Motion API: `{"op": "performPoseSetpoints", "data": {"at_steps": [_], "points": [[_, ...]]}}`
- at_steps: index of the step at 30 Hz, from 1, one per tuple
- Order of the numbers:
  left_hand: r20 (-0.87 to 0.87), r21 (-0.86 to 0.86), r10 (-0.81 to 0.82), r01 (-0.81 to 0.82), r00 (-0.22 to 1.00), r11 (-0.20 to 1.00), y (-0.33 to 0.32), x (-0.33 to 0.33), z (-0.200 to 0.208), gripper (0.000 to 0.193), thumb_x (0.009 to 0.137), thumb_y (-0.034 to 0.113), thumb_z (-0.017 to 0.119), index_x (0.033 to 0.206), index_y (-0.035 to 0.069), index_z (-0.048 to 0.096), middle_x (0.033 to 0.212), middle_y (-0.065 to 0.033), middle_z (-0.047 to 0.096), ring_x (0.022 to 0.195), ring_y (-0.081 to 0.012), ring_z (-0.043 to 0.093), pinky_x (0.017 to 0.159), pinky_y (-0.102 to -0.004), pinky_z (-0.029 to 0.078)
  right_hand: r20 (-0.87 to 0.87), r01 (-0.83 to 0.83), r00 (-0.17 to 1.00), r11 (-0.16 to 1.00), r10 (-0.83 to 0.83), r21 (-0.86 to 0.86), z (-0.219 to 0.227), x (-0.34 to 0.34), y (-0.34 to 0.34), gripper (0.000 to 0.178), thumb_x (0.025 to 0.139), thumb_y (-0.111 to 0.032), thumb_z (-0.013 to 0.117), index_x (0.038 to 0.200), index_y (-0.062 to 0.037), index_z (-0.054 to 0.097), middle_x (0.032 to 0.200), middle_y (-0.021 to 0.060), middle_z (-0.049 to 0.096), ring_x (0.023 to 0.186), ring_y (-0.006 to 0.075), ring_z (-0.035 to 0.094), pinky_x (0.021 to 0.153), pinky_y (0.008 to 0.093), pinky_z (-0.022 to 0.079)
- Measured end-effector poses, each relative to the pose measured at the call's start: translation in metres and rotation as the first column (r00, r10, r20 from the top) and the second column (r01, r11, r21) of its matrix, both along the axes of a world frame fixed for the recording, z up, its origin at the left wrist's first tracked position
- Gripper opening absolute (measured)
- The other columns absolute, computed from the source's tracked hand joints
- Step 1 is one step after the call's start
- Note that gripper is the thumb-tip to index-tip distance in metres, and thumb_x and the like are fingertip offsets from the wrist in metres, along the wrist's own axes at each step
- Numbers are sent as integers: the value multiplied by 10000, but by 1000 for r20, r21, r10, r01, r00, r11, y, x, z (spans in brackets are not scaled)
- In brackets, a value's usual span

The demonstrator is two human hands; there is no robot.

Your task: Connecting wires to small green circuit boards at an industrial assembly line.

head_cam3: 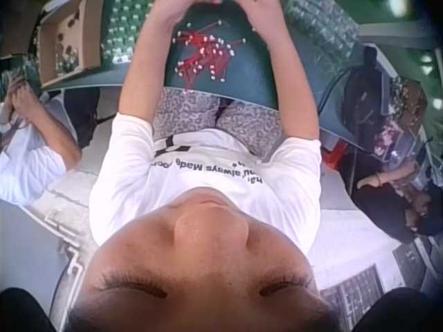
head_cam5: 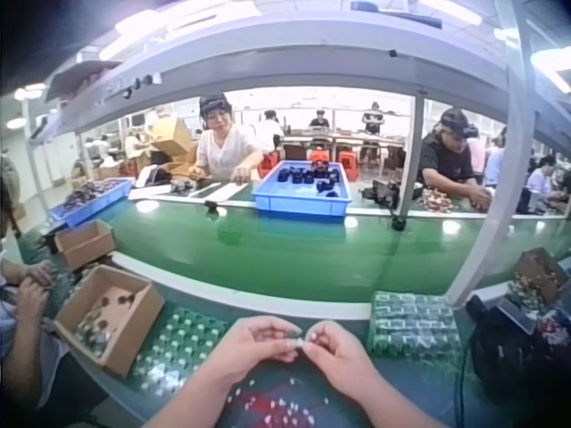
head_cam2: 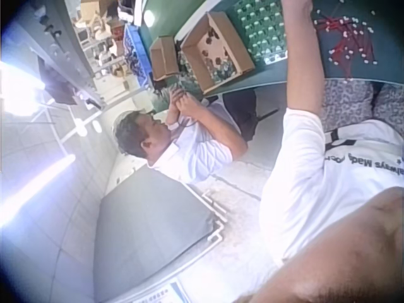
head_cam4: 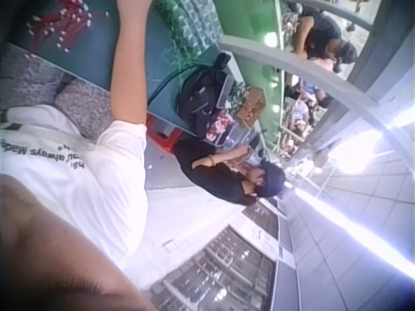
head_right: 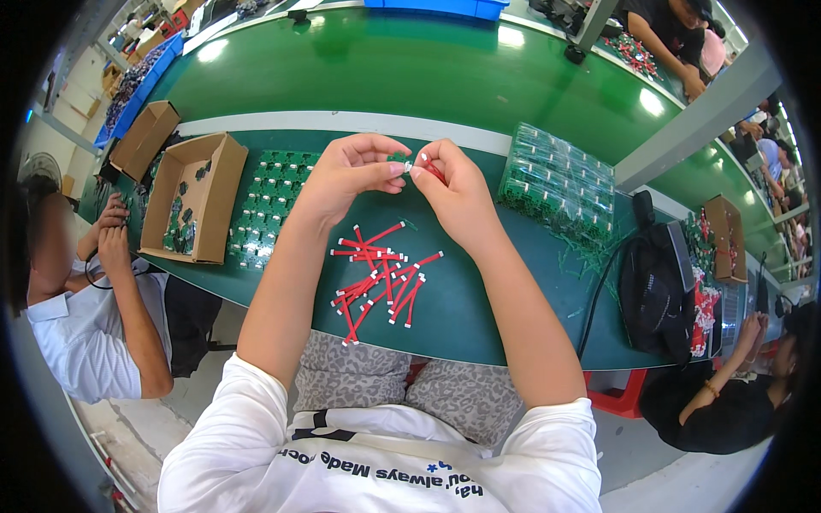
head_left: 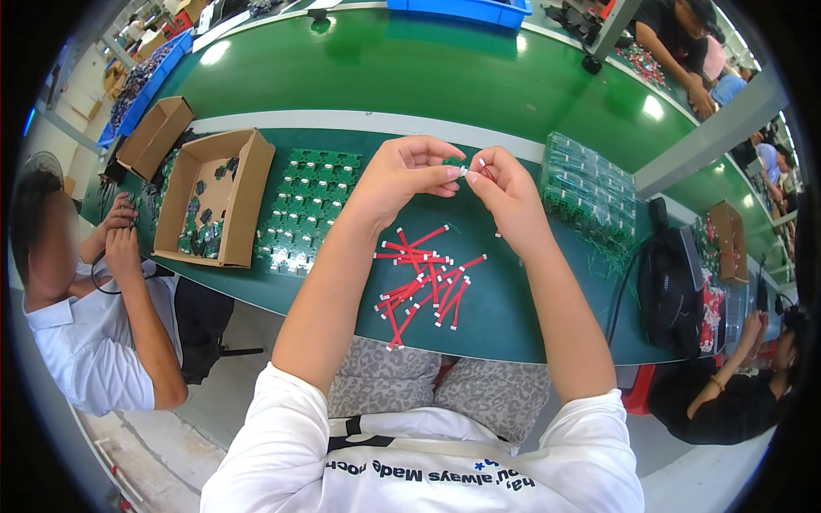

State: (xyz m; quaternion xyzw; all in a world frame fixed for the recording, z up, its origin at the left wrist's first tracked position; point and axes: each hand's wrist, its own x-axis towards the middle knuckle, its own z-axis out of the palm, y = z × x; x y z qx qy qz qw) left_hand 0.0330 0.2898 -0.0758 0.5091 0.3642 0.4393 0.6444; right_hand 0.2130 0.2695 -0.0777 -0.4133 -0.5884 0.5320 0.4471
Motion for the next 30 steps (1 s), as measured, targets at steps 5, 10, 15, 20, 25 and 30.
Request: {"op": "performPoseSetpoints", "data": {"at_steps": [5, 10, 15, 20, 25, 30], "points": [[17, -11, 1, -1, 1000, 1000, -1, 1, 0, 241, 793, 22, 673, 1019, -48, 625, 843, -106, 659, 727, -146, 650, 684, -254, 546, -12, -10, 1000, 1000, 10, 0, -6, 2, 3, 53, 898, -67, 520, 925, -29, 495, 744, -23, 480, 677, 39, 417, 593, 214, 362], [27, 21, 8, -9, 1000, 1000, 0, 1, -1, 221, 796, 15, 667, 1005, -44, 623, 838, -100, 657, 731, -143, 647, 689, -251, 541, 67, 19, 997, 998, -23, 60, -8, -2, 1, 56, 905, -72, 508, 917, -23, 484, 714, -3, 462, 646, 59, 396, 575, 233, 353], [11, 17, -7, 7, 1000, 1000, 0, 1, -1, 204, 801, 18, 665, 991, -41, 620, 836, -93, 656, 729, -132, 640, 686, -246, 538, 83, 51, 995, 996, -57, 74, -8, -7, -2, 44, 906, -51, 507, 912, -19, 478, 698, 9, 459, 626, 69, 389, 562, 246, 354], [3, 47, -3, 3, 1000, 999, 0, 2, -3, 193, 805, 18, 664, 983, -39, 618, 828, -85, 652, 723, -122, 634, 683, -243, 537, 110, 83, 990, 992, -94, 96, -9, -8, -4, 39, 903, -32, 508, 905, -14, 474, 689, 18, 458, 617, 74, 389, 557, 252, 358], [-13, 39, -13, 14, 1000, 999, 1, 2, -3, 183, 791, 33, 675, 957, -21, 619, 828, -77, 651, 709, -116, 630, 689, -240, 525, 105, 81, 991, 995, -87, 51, -13, -8, -1, 37, 901, -37, 513, 902, -16, 482, 688, 18, 462, 617, 77, 399, 558, 248, 360], [5, 41, -31, 31, 1000, 999, 4, 2, -9, 180, 803, 32, 665, 970, -13, 618, 842, -72, 651, 721, -116, 629, 688, -238, 524, 85, 84, 992, 994, -89, 67, -15, -7, 1, 41, 903, -48, 513, 898, -16, 487, 685, 17, 467, 617, 76, 408, 557, 248, 365]]}}
